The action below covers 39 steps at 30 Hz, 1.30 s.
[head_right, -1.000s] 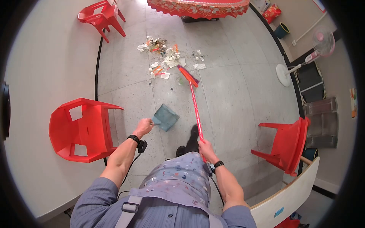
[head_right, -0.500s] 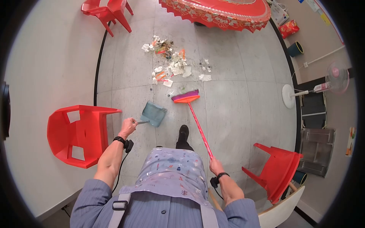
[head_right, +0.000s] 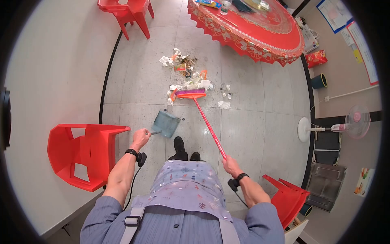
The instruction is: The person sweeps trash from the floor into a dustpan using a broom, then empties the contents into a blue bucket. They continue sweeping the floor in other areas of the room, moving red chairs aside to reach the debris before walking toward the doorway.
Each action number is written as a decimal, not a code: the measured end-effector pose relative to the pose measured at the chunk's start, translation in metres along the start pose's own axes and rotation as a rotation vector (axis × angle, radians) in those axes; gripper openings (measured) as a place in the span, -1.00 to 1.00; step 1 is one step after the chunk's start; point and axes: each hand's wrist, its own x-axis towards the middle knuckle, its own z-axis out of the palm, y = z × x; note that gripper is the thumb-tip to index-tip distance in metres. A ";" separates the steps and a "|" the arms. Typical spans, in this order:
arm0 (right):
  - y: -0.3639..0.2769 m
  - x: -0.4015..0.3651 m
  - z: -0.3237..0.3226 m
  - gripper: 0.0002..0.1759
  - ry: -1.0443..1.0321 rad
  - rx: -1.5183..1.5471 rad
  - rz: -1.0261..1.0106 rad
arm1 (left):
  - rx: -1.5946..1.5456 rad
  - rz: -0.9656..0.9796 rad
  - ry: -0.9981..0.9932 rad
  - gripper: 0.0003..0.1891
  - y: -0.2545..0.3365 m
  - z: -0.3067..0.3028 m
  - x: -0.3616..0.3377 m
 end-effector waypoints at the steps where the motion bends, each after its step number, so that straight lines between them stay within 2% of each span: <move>1: -0.008 -0.004 -0.015 -0.57 -0.042 0.034 0.000 | -0.002 0.016 -0.007 -0.75 0.001 -0.008 0.009; 6: -0.030 0.003 -0.068 -0.58 -0.029 -0.020 0.000 | -0.041 0.063 0.021 -0.76 0.002 -0.021 0.052; 10: -0.071 0.063 -0.117 -0.60 -0.031 -0.048 -0.030 | -0.084 0.030 0.028 -0.76 0.016 -0.031 0.078; 15: -0.121 0.216 -0.178 -0.60 0.047 -0.140 -0.201 | -0.126 0.010 0.031 -0.76 0.029 -0.025 0.115; 19: -0.190 0.369 -0.240 -0.62 0.114 -0.235 -0.358 | -0.154 -0.102 0.009 -0.75 0.059 -0.030 0.129; 22: -0.281 0.462 -0.292 -0.61 0.117 -0.283 -0.317 | -0.162 -0.183 -0.040 -0.74 0.088 -0.038 0.145; 27: -0.357 0.581 -0.330 -0.60 0.085 -0.443 -0.282 | -0.183 -0.222 -0.033 -0.76 0.123 -0.029 0.180; 31: -0.344 0.587 -0.339 -0.61 0.091 -0.586 -0.203 | -0.186 -0.239 -0.042 -0.77 0.144 -0.021 0.209; 35: -0.283 0.573 -0.324 -0.63 0.036 -0.620 -0.209 | -0.182 -0.202 -0.033 -0.75 0.149 -0.019 0.232; 39: -0.221 0.518 -0.277 -0.65 0.013 -0.502 -0.197 | -0.180 -0.132 0.021 -0.75 0.154 -0.014 0.251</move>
